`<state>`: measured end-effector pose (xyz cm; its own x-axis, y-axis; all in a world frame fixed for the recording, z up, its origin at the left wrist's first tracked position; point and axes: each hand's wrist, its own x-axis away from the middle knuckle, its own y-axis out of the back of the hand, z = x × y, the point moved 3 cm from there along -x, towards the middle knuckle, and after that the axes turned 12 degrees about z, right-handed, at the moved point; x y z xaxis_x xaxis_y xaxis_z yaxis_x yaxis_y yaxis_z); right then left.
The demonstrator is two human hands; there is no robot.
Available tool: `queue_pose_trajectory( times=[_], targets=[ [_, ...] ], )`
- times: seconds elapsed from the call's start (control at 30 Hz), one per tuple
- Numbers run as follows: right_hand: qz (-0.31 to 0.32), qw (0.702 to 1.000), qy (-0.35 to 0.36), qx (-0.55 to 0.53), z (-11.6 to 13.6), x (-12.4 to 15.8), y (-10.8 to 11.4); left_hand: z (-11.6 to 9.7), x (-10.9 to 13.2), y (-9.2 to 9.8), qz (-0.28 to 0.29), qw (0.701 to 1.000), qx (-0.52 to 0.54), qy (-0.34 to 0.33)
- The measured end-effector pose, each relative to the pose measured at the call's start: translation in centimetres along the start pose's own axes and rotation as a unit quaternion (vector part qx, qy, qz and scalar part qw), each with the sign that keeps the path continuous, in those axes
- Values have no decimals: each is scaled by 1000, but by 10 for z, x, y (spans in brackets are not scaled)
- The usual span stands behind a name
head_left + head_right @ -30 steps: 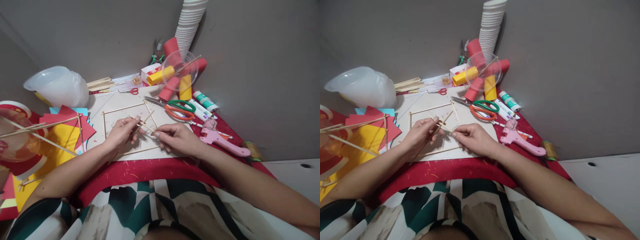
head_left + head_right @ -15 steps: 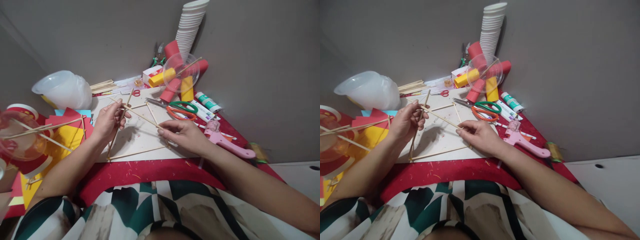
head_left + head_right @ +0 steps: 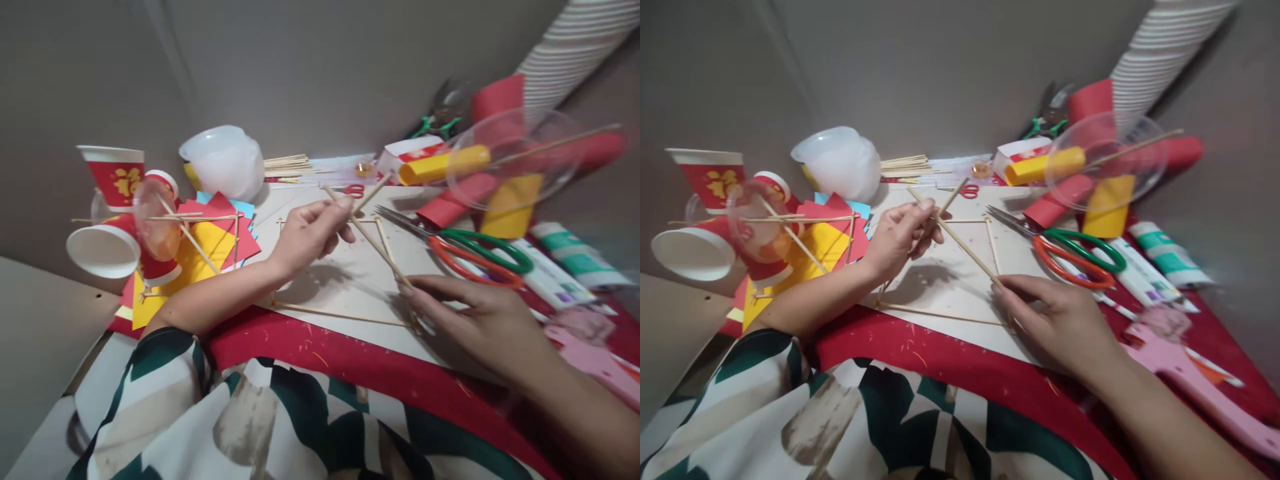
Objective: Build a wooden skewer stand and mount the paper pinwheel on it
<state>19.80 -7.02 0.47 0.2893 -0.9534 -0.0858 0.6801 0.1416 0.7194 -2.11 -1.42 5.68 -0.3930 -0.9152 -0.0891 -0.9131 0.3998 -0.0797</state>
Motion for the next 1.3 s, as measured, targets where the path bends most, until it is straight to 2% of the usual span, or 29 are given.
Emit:
queue_pose_trajectory(
  times=[0.27,0.47,0.57,0.7,0.77,0.87,0.97,1.03,1.1,1.3],
  targets=[
    [7,999,3,45,-15,2,-2,-7,9,-4,40,999,-27,8],
    [47,999,12,0,-3,-4,-3,-12,7,-3,43,997,-49,-44],
    [16,999,22,-44,11,-4,14,-11,0,3,18,998,-23,-54],
    [-83,994,-12,-64,31,4,55,-11,-8,9,-21,998,5,-61],
    [-127,989,-40,-64,31,0,75,-11,-9,10,-30,997,11,-69],
    [-184,980,-70,-22,11,-24,97,-8,-9,10,-31,996,5,-80],
    [-236,964,-118,30,-23,-60,106,-4,-8,9,-24,996,-10,-90],
    [-290,945,-141,-49,-44,-82,109,0,-6,9,-15,995,-28,-96],
    [-312,935,-139,-94,-56,-102,111,4,-5,9,-7,994,-49,-98],
    [-322,928,-73,-172,-62,-137,116,12,-4,9,10,992,-85,-95]
  ],
)
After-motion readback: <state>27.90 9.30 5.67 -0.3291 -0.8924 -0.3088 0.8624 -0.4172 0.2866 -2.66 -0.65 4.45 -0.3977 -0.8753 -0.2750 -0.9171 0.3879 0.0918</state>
